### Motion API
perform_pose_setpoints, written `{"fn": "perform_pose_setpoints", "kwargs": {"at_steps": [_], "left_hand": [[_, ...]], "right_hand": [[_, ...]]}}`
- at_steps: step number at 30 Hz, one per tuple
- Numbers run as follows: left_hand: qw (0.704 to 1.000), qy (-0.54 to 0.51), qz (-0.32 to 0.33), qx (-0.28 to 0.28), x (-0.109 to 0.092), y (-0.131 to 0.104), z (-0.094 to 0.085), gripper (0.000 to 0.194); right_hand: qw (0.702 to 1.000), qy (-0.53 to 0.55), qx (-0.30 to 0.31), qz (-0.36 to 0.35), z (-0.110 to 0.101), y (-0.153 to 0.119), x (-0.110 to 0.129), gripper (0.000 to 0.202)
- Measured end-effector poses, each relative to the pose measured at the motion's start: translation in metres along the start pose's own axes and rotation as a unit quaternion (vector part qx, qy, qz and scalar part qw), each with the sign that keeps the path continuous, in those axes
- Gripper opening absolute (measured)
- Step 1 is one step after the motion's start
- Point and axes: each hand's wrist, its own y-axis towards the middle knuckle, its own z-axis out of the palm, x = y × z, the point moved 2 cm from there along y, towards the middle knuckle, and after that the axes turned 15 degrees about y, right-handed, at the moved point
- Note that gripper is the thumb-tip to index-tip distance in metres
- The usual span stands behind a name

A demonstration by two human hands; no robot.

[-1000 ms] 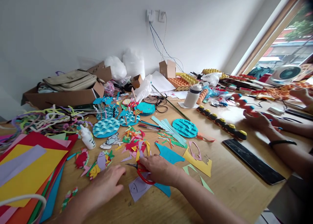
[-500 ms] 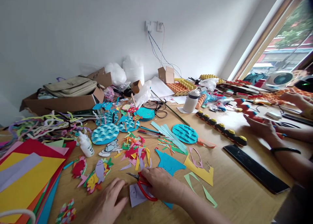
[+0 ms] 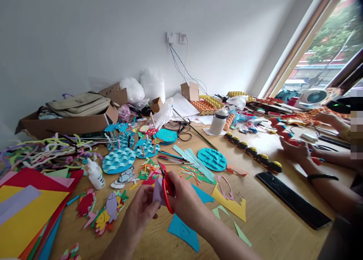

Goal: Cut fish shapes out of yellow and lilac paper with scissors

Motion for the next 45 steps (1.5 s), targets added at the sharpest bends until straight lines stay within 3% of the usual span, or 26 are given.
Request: {"fn": "perform_pose_setpoints", "kwargs": {"at_steps": [4, 8, 11, 14, 17, 20, 23, 30, 39, 43, 45], "left_hand": [[0.998, 0.018, 0.049, -0.036, -0.016, 0.009, 0.001, 0.023], [0.994, 0.029, 0.084, -0.07, -0.017, 0.017, -0.002, 0.023], [0.99, 0.078, 0.078, -0.091, -0.02, 0.022, -0.009, 0.029], [0.989, 0.078, 0.081, -0.093, -0.03, 0.026, -0.018, 0.02], [0.991, 0.053, 0.076, -0.097, -0.041, 0.03, -0.025, 0.015], [0.992, 0.023, 0.065, -0.105, -0.048, 0.031, -0.025, 0.017], [0.994, -0.023, 0.054, -0.092, -0.05, 0.029, -0.022, 0.017], [0.982, -0.165, 0.041, -0.077, -0.054, 0.025, -0.025, 0.018], [0.972, -0.223, 0.029, -0.071, -0.071, 0.029, -0.035, 0.029], [0.967, -0.24, 0.059, -0.062, -0.074, 0.029, -0.031, 0.043], [0.97, -0.226, 0.067, -0.054, -0.072, 0.03, -0.025, 0.038]], "right_hand": [[0.999, 0.018, -0.034, -0.02, 0.004, 0.004, 0.004, 0.015], [0.998, 0.03, -0.054, -0.013, 0.005, 0.01, 0.006, 0.017], [0.998, 0.015, -0.059, -0.014, 0.006, 0.017, 0.009, 0.019], [0.997, 0.018, -0.072, -0.035, 0.0, 0.023, 0.012, 0.014], [0.996, 0.044, -0.083, -0.007, -0.011, 0.028, 0.011, 0.013], [0.995, 0.086, -0.043, 0.01, -0.018, 0.031, 0.009, 0.016], [0.989, 0.148, -0.011, 0.021, -0.017, 0.032, 0.01, 0.018], [0.955, 0.295, -0.023, 0.014, -0.012, 0.037, 0.017, 0.019], [0.927, 0.364, -0.08, -0.041, -0.008, 0.047, 0.029, 0.016], [0.911, 0.398, -0.101, -0.037, -0.005, 0.046, 0.032, 0.02], [0.905, 0.408, -0.114, -0.035, -0.002, 0.044, 0.032, 0.022]]}}
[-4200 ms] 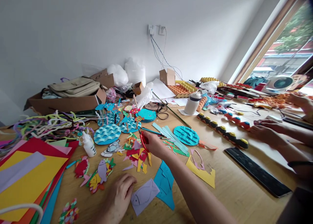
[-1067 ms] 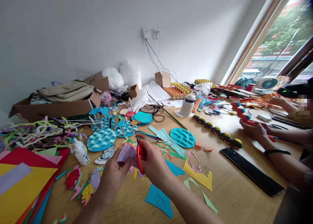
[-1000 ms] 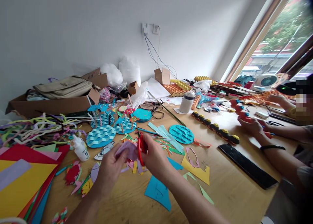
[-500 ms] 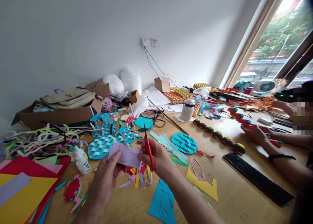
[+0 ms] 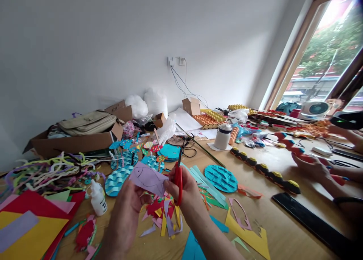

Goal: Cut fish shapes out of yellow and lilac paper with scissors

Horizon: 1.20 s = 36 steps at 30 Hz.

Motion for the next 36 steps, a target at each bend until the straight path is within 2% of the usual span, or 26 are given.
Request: {"fn": "perform_pose_setpoints", "kwargs": {"at_steps": [4, 8, 12, 17, 21, 24, 29, 33, 36], "left_hand": [[1.0, 0.008, -0.013, -0.006, 0.008, 0.002, 0.008, 0.029], [0.997, 0.046, -0.023, -0.05, 0.006, 0.009, 0.008, 0.024], [0.993, 0.109, -0.018, -0.049, 0.006, 0.011, 0.004, 0.022], [0.987, 0.146, 0.008, -0.065, 0.005, 0.01, 0.001, 0.021], [0.992, 0.103, -0.01, -0.071, 0.004, 0.009, -0.001, 0.023], [0.994, 0.057, -0.028, -0.084, 0.006, 0.008, -0.007, 0.028], [0.994, 0.101, -0.037, 0.0, 0.01, 0.001, -0.002, 0.024], [0.99, 0.137, -0.014, -0.012, 0.006, -0.001, 0.009, 0.02], [0.986, 0.163, 0.011, -0.038, 0.001, 0.001, 0.01, 0.017]], "right_hand": [[1.0, 0.008, -0.012, 0.0, 0.0, -0.002, -0.007, 0.024], [1.0, -0.004, 0.015, 0.01, -0.001, 0.0, -0.01, 0.028], [0.999, -0.024, 0.04, 0.027, -0.003, 0.0, -0.007, 0.026], [0.993, -0.11, 0.029, 0.003, -0.004, -0.003, -0.003, 0.014], [0.987, -0.16, 0.02, -0.022, -0.005, -0.004, -0.002, 0.011], [0.99, -0.141, 0.007, -0.025, -0.005, -0.003, -0.003, 0.012], [0.999, -0.041, -0.024, -0.013, 0.0, -0.003, 0.0, 0.02], [1.0, -0.014, -0.022, -0.003, 0.005, -0.005, -0.001, 0.024], [1.0, -0.02, -0.006, 0.001, 0.007, -0.006, -0.003, 0.024]]}}
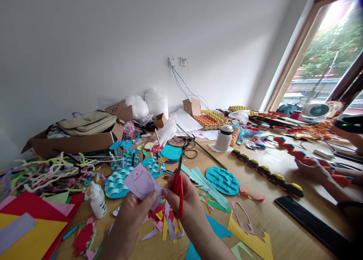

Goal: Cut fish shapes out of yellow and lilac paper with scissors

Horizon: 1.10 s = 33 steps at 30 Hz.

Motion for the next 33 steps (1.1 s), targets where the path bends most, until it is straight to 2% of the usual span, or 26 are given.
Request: {"fn": "perform_pose_setpoints", "kwargs": {"at_steps": [3, 5, 8, 14, 19, 25, 33], "left_hand": [[1.0, -0.012, 0.001, -0.016, -0.003, 0.001, -0.007, 0.015], [0.999, -0.032, 0.001, -0.008, -0.006, 0.002, -0.014, 0.014], [0.998, -0.062, -0.015, -0.011, -0.013, 0.001, -0.024, 0.018], [0.996, -0.084, -0.042, -0.003, -0.024, 0.0, -0.031, 0.021], [0.997, -0.057, -0.055, 0.025, -0.025, 0.0, -0.031, 0.019], [0.992, -0.061, -0.065, 0.091, -0.021, 0.0, -0.027, 0.012], [0.991, -0.048, -0.075, 0.099, -0.017, 0.003, -0.027, 0.012]], "right_hand": [[0.999, -0.033, 0.02, 0.002, -0.001, -0.002, 0.003, 0.021], [0.995, -0.078, 0.064, 0.022, -0.003, -0.003, 0.006, 0.017], [0.976, -0.141, 0.155, 0.064, -0.005, -0.006, 0.012, 0.02], [0.939, -0.24, 0.229, 0.094, -0.012, -0.009, 0.013, 0.022], [0.93, -0.245, 0.243, 0.129, -0.017, -0.015, 0.013, 0.026], [0.918, -0.247, 0.274, 0.147, -0.019, -0.017, 0.019, 0.025], [0.916, -0.242, 0.28, 0.155, -0.022, -0.016, 0.018, 0.028]]}}
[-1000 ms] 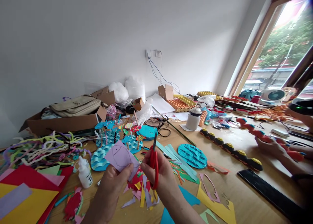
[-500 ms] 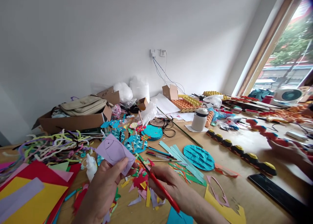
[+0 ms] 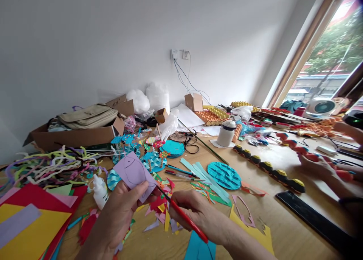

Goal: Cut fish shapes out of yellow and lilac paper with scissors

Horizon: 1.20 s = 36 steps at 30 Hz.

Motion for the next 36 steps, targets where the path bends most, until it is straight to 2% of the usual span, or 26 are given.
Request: {"fn": "perform_pose_setpoints", "kwargs": {"at_steps": [8, 17, 30, 33, 36], "left_hand": [[1.0, -0.01, 0.007, 0.01, 0.0, 0.0, 0.004, 0.012], [1.0, -0.01, 0.011, 0.012, 0.003, 0.0, 0.001, 0.01], [0.999, -0.008, 0.022, 0.037, 0.005, 0.0, 0.002, 0.001], [0.998, -0.002, 0.028, 0.053, 0.003, 0.0, 0.003, 0.005], [0.999, -0.002, 0.017, 0.045, 0.004, 0.0, 0.001, 0.007]], "right_hand": [[1.0, -0.016, 0.0, 0.022, -0.002, -0.002, 0.004, 0.03], [0.998, -0.053, 0.005, 0.028, -0.005, -0.003, 0.008, 0.026], [0.996, -0.081, -0.001, 0.033, -0.005, -0.007, 0.011, 0.035], [0.996, -0.087, 0.001, 0.033, -0.006, -0.008, 0.01, 0.037], [0.995, -0.093, 0.002, 0.032, -0.007, -0.009, 0.009, 0.038]]}}
